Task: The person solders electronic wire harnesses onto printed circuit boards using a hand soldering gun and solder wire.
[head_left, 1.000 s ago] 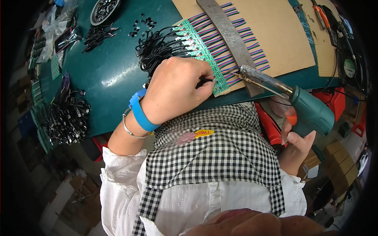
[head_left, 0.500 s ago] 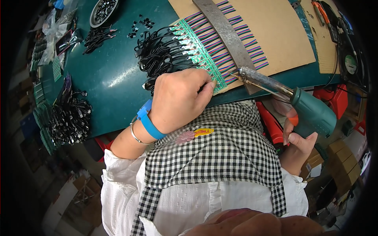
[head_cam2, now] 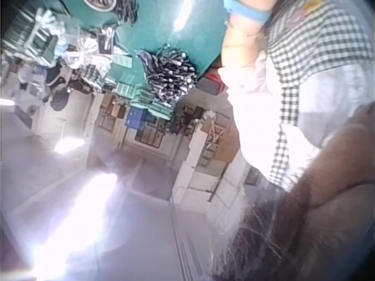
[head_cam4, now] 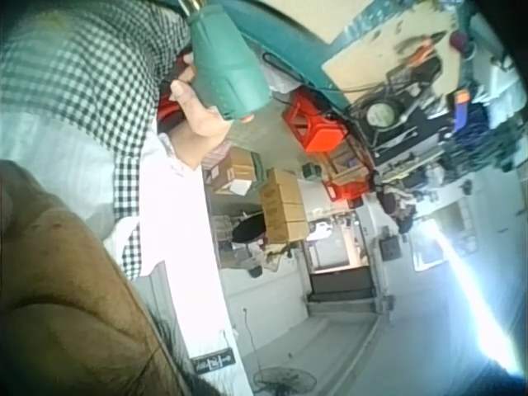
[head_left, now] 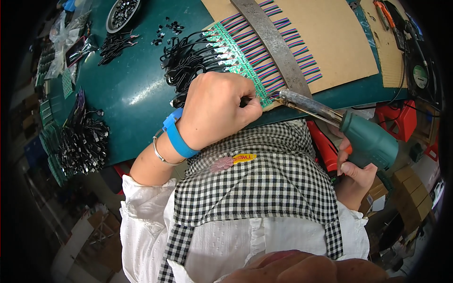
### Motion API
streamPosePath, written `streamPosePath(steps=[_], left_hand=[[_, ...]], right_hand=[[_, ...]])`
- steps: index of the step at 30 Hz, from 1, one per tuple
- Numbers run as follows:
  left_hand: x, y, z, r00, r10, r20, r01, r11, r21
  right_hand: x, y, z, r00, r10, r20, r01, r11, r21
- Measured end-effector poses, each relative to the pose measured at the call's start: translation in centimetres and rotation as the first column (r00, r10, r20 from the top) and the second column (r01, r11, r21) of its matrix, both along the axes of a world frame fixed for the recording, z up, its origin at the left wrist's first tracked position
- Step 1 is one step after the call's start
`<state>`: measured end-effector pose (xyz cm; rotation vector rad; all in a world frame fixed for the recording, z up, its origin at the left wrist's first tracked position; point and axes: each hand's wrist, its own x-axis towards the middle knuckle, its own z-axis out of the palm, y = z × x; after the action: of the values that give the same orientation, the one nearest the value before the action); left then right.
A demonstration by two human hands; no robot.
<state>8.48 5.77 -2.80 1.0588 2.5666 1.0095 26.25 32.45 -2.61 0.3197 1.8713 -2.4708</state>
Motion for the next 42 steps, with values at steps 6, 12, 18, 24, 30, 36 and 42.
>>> streamPosePath(steps=[6,12,18,24,30,36,42], left_hand=[[-0.7,0.1,0.0,0.998,-0.001,0.070,0.002,1.000,-0.013],[-2.1,0.0,0.7,0.980,-0.097,0.173,0.108,0.993,-0.052],[-2.9,0.0,0.7,0.966,-0.160,0.204,0.185,0.977,-0.109],[-3.9,0.2,0.7,0.932,-0.265,0.247,0.298,0.948,-0.108],[-4.6,0.4,1.7,0.901,-0.378,0.212,0.416,0.892,-0.177],[-3.7,0.0,1.8,0.921,-0.345,0.183,0.380,0.901,-0.211],[-2.9,0.2,1.5,0.954,-0.277,0.110,0.296,0.926,-0.235]], right_hand=[[0.9,1.1,-1.5,0.994,0.107,-0.022,-0.105,0.992,0.068],[1.3,1.4,-2.0,0.994,0.105,-0.041,-0.101,0.991,0.092],[1.1,1.0,-2.0,0.998,0.066,-0.025,-0.065,0.997,0.050],[0.9,0.6,-1.7,0.999,0.032,-0.014,-0.032,0.998,0.050],[1.3,0.6,-1.7,1.000,0.015,0.016,-0.016,0.998,0.064],[0.9,0.1,-0.7,0.999,-0.045,0.014,0.046,0.999,-0.030],[1.0,0.3,-1.4,1.000,-0.021,-0.012,0.021,0.999,0.044]])
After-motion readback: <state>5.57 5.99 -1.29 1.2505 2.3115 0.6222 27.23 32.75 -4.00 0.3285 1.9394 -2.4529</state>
